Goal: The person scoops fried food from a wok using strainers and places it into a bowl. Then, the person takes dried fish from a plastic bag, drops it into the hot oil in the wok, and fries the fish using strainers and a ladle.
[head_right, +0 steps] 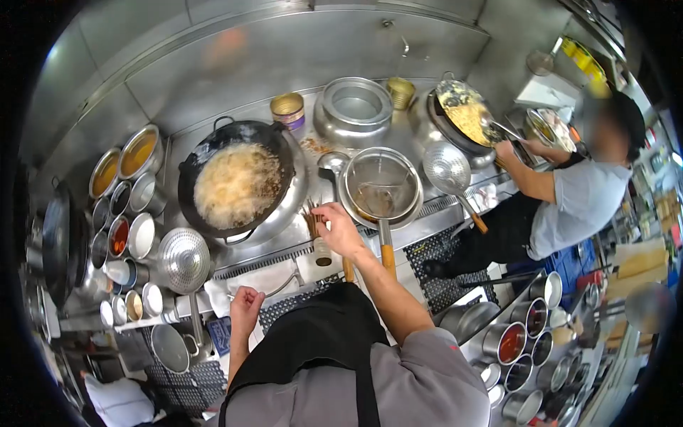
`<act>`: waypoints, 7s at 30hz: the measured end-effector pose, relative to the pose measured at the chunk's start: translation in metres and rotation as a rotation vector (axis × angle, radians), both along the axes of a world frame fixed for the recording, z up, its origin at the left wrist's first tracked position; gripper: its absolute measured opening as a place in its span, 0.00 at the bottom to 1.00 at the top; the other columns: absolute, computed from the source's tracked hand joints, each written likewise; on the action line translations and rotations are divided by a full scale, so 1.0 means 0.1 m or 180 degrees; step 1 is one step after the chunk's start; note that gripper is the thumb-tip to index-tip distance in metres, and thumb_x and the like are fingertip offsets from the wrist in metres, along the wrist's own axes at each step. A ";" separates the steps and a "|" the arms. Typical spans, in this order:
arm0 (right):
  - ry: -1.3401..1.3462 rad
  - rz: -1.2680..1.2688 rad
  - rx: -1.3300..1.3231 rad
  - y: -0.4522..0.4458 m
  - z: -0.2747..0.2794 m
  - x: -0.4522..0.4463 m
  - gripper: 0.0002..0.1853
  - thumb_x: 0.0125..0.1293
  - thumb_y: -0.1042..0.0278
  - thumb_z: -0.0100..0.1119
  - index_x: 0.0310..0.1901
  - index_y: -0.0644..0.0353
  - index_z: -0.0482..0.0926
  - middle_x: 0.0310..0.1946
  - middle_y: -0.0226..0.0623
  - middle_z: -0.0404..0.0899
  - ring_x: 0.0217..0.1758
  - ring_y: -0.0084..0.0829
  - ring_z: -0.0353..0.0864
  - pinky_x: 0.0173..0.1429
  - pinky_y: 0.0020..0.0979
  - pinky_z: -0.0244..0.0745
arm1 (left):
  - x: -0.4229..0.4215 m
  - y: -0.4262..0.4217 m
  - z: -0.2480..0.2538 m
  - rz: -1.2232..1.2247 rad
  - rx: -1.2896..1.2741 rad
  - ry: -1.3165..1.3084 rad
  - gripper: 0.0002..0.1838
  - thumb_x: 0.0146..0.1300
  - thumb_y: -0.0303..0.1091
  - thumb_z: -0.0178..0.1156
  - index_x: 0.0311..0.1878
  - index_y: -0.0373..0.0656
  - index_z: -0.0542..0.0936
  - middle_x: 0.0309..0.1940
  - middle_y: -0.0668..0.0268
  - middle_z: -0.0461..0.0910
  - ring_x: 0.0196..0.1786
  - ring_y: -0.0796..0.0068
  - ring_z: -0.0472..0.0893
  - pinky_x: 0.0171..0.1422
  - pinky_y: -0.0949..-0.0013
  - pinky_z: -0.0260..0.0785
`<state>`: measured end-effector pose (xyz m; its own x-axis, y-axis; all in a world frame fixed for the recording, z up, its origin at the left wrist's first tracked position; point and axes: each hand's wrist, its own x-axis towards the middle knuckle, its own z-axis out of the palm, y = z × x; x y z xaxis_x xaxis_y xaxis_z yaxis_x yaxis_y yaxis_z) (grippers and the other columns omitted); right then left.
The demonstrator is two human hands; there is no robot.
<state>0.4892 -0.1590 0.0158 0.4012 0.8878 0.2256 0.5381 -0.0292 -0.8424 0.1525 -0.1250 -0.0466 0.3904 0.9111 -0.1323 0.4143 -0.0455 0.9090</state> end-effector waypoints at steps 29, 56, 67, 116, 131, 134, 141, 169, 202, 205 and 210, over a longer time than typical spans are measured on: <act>0.0522 -0.0164 0.0277 -0.04 -0.19 0.03 0.13 0.73 0.71 0.58 0.55 0.65 0.80 0.36 0.36 0.84 0.38 0.24 0.83 0.46 0.27 0.78 | -0.05 -0.23 0.12 -0.0372 0.0184 0.0215 0.11 0.65 0.37 0.68 0.41 0.41 0.78 0.25 0.62 0.82 0.26 0.71 0.80 0.34 0.68 0.72; -0.0261 0.0516 -0.0223 0.17 -0.20 -0.12 0.21 0.69 0.69 0.61 0.62 0.62 0.76 0.57 0.42 0.76 0.53 0.32 0.79 0.56 0.30 0.74 | -0.48 -0.62 0.00 0.0467 0.0568 0.0239 0.09 0.63 0.33 0.67 0.40 0.40 0.79 0.34 0.58 0.83 0.38 0.60 0.85 0.44 0.62 0.77; 0.5240 0.1448 -0.0004 0.22 0.27 -0.21 0.52 0.63 0.16 0.36 0.75 0.54 0.61 0.73 0.41 0.65 0.74 0.51 0.64 0.70 0.63 0.58 | -0.29 -0.48 0.00 0.0727 0.0109 -0.0378 0.10 0.67 0.33 0.67 0.38 0.39 0.76 0.20 0.68 0.76 0.23 0.79 0.72 0.30 0.72 0.67; 0.0125 0.0900 -0.0107 0.39 -0.68 0.31 0.14 0.74 0.72 0.55 0.56 0.70 0.78 0.47 0.43 0.83 0.48 0.32 0.81 0.56 0.32 0.78 | -0.81 -1.30 -0.71 0.1572 -0.0076 0.1078 0.14 0.60 0.42 0.63 0.47 0.48 0.81 0.36 0.61 0.87 0.42 0.57 0.86 0.46 0.54 0.78; -0.0529 0.0162 0.0112 0.32 -0.56 0.07 0.09 0.57 0.77 0.56 0.24 0.68 0.66 0.19 0.42 0.65 0.24 0.36 0.59 0.32 0.41 0.64 | -0.89 -1.92 -0.67 0.0906 -0.0393 0.1052 0.16 0.60 0.37 0.62 0.50 0.43 0.81 0.39 0.58 0.85 0.45 0.55 0.85 0.50 0.55 0.77; -0.0929 0.1124 -0.0396 0.35 -0.54 0.26 0.04 0.56 0.79 0.58 0.32 0.67 0.72 0.32 0.47 0.78 0.29 0.37 0.70 0.38 0.40 0.70 | -1.01 -1.90 -0.63 0.0847 -0.0215 0.1013 0.16 0.62 0.37 0.61 0.51 0.43 0.81 0.37 0.59 0.86 0.44 0.56 0.85 0.50 0.56 0.77; -0.1057 0.1088 -0.0175 -0.11 0.53 -0.64 0.15 0.68 0.80 0.54 0.54 0.67 0.81 0.42 0.49 0.87 0.49 0.44 0.86 0.56 0.36 0.78 | -1.65 -1.84 -0.94 0.0522 -0.0001 0.0826 0.18 0.63 0.38 0.64 0.55 0.43 0.80 0.41 0.56 0.87 0.46 0.57 0.86 0.52 0.58 0.78; -0.2400 0.0556 0.2025 -1.47 2.73 -2.79 0.16 0.60 0.75 0.70 0.23 0.59 0.70 0.21 0.33 0.72 0.21 0.32 0.70 0.24 0.31 0.59 | -2.35 -0.97 -0.98 -0.1378 -0.0517 0.1161 0.19 0.65 0.40 0.62 0.56 0.43 0.81 0.46 0.54 0.86 0.50 0.56 0.86 0.55 0.59 0.77; -0.1562 -0.0958 -0.3170 0.30 -1.22 0.07 0.31 0.66 0.60 0.58 0.67 0.62 0.63 0.59 0.47 0.74 0.65 0.46 0.73 0.61 0.48 0.74 | -0.65 -0.22 0.02 -0.0221 -0.0072 0.0727 0.18 0.67 0.35 0.62 0.57 0.37 0.78 0.37 0.53 0.86 0.37 0.56 0.87 0.44 0.59 0.78; -0.1578 -0.1237 -0.3070 0.33 -1.26 0.11 0.33 0.61 0.60 0.64 0.65 0.58 0.62 0.58 0.49 0.76 0.64 0.48 0.74 0.62 0.50 0.73 | -0.87 -0.17 0.16 0.0117 -0.0351 0.0754 0.18 0.66 0.34 0.63 0.57 0.38 0.79 0.37 0.53 0.86 0.38 0.56 0.88 0.44 0.60 0.78; -0.1244 -0.1461 -0.2775 0.54 -1.14 0.06 0.31 0.61 0.62 0.63 0.63 0.62 0.63 0.54 0.58 0.78 0.61 0.57 0.77 0.62 0.53 0.74 | -1.14 0.09 0.09 0.0114 -0.0021 0.0866 0.17 0.66 0.34 0.60 0.56 0.38 0.80 0.37 0.55 0.87 0.40 0.54 0.87 0.46 0.58 0.78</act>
<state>0.4948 -0.1054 -0.0983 0.7764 0.5866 -0.2305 0.5512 -0.8093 -0.2029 0.0383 -0.1159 -0.0379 0.3072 0.9225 -0.2337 0.6445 -0.0210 0.7643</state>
